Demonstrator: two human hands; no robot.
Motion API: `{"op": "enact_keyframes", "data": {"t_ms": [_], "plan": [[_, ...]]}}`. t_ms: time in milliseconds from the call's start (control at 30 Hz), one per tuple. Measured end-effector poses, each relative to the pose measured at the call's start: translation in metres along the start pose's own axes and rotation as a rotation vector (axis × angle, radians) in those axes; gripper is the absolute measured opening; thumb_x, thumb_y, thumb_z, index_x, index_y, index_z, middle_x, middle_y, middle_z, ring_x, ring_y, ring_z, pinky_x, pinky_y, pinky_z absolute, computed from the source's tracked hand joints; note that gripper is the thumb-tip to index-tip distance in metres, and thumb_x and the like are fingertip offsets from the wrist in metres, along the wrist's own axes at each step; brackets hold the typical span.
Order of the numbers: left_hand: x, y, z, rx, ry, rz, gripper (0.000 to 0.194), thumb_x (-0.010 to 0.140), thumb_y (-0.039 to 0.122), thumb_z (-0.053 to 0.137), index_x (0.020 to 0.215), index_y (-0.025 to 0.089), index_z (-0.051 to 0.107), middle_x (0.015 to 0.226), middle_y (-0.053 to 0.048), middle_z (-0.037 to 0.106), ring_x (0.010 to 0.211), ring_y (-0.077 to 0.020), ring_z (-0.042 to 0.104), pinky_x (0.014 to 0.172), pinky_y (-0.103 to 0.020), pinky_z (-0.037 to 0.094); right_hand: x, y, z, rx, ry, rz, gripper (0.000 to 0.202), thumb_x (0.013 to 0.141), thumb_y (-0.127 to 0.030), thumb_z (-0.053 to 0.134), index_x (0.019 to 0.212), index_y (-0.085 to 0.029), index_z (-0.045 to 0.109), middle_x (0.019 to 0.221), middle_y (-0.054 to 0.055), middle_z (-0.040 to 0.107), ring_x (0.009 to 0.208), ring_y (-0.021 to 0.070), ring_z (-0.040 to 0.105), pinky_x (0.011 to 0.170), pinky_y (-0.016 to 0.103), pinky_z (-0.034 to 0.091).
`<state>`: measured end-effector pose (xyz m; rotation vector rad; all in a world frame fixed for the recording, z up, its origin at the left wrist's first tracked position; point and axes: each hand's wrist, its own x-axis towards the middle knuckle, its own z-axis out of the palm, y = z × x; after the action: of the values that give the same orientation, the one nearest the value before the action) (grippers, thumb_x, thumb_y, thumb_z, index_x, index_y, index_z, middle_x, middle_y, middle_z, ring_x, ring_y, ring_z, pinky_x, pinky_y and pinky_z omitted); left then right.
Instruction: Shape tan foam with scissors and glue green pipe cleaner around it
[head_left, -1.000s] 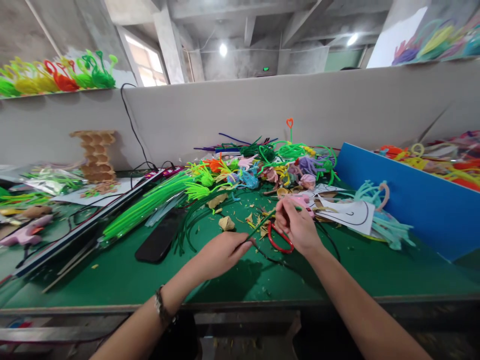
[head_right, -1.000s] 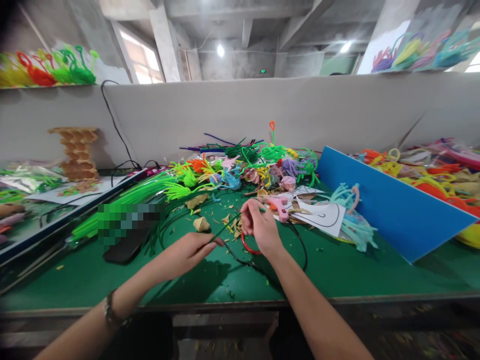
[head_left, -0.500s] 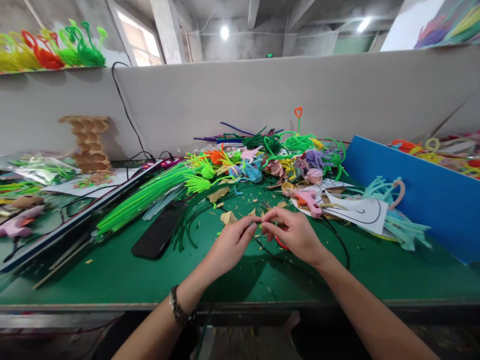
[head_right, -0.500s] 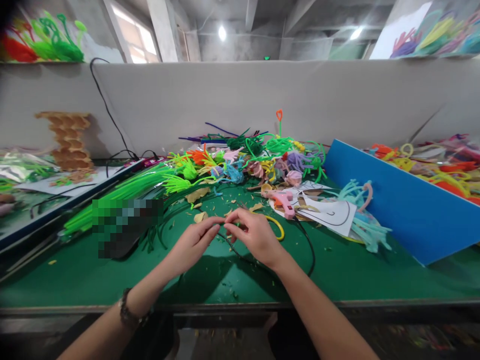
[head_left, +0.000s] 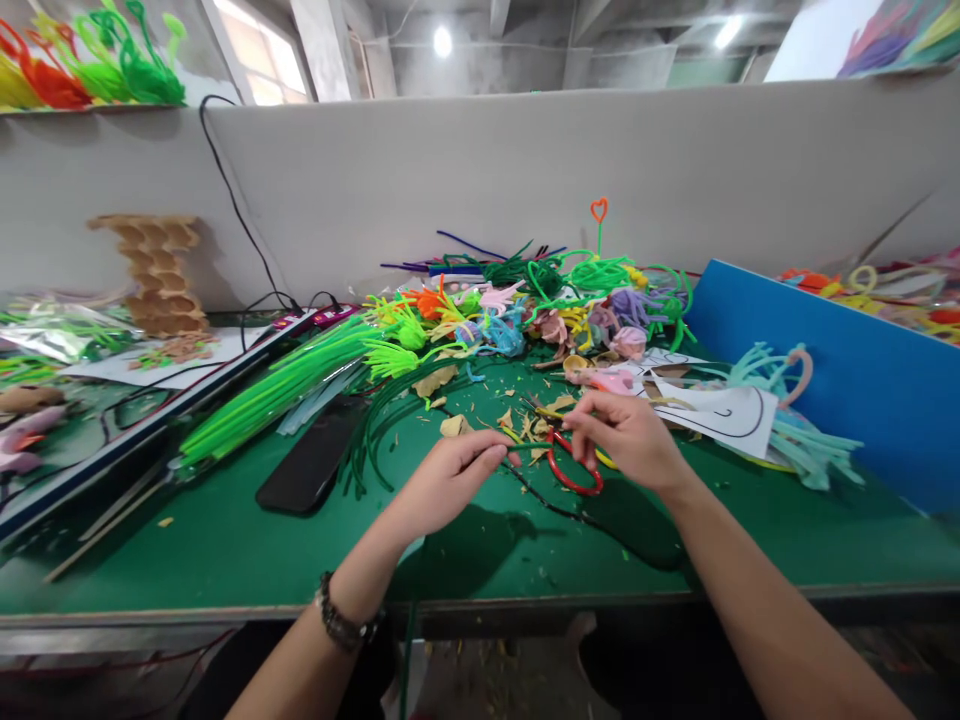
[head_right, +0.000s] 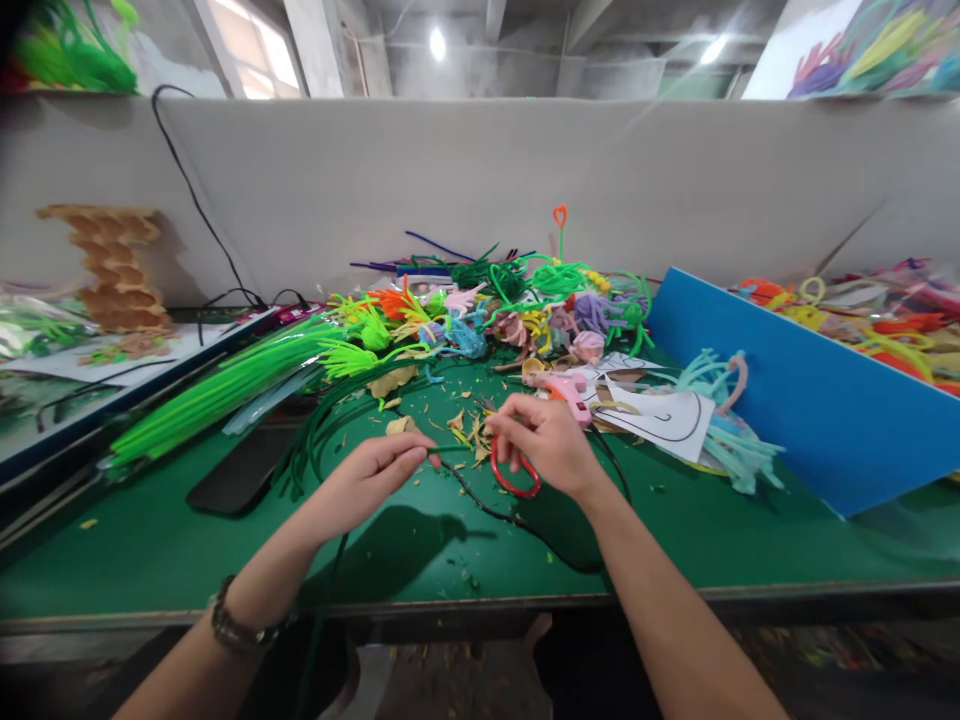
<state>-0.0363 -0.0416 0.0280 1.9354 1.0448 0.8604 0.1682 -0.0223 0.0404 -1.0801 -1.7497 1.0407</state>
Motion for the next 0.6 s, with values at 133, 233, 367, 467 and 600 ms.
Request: {"op": "enact_keyframes", "data": {"t_ms": [133, 233, 367, 467, 600], "plan": [[0.000, -0.007, -0.004, -0.061, 0.115, -0.069, 0.026, 0.081, 0.032, 0.040, 0.085, 0.015, 0.060, 0.057, 0.003, 0.047, 0.046, -0.0074, 0.028, 0.040, -0.018, 0.022, 0.003, 0.004, -0.016, -0.353, 0.046, -0.129, 0.035, 0.080, -0.048, 0.044, 0.068, -0.020, 0.060, 0.072, 0.005, 0.066, 0.067, 0.0157, 0.063, 0.064, 0.029, 0.050], [0.001, -0.010, -0.003, -0.062, 0.192, -0.068, 0.021, 0.079, 0.031, 0.044, 0.081, 0.016, 0.058, 0.063, 0.001, 0.052, 0.047, -0.0065, 0.030, 0.040, -0.017, 0.025, 0.003, 0.003, -0.024, -0.776, -0.004, -0.164, 0.025, 0.082, -0.032, 0.043, 0.092, -0.026, 0.065, 0.120, 0.004, 0.055, 0.115, 0.0213, 0.047, 0.094, 0.036, 0.038], [0.002, -0.011, 0.001, -0.170, 0.196, -0.121, 0.023, 0.082, 0.032, 0.039, 0.090, 0.016, 0.054, 0.049, 0.007, 0.041, 0.036, -0.0048, 0.031, 0.034, -0.016, 0.025, 0.005, 0.011, -0.027, -1.245, 0.259, 0.327, 0.033, 0.087, -0.024, 0.033, 0.102, -0.017, 0.062, 0.099, 0.014, 0.064, 0.095, 0.0282, 0.059, 0.078, 0.041, 0.044], [0.003, -0.010, 0.004, -0.234, 0.158, -0.161, 0.025, 0.085, 0.031, 0.032, 0.097, 0.016, 0.049, 0.045, 0.010, 0.040, 0.029, -0.0046, 0.033, 0.032, -0.016, 0.027, 0.011, 0.023, -0.027, -1.313, 0.344, 0.441, 0.041, 0.087, -0.029, 0.031, 0.108, -0.005, 0.057, 0.098, 0.024, 0.061, 0.087, 0.0347, 0.059, 0.066, 0.043, 0.045], [0.004, -0.012, 0.006, -0.238, 0.127, -0.161, 0.022, 0.086, 0.033, 0.031, 0.090, 0.018, 0.045, 0.045, 0.010, 0.043, 0.030, -0.0056, 0.037, 0.034, -0.017, 0.030, 0.018, 0.040, -0.028, -1.318, 0.345, 0.435, 0.043, 0.084, -0.035, 0.039, 0.110, -0.004, 0.053, 0.106, 0.024, 0.057, 0.100, 0.0333, 0.054, 0.070, 0.038, 0.045]]}}
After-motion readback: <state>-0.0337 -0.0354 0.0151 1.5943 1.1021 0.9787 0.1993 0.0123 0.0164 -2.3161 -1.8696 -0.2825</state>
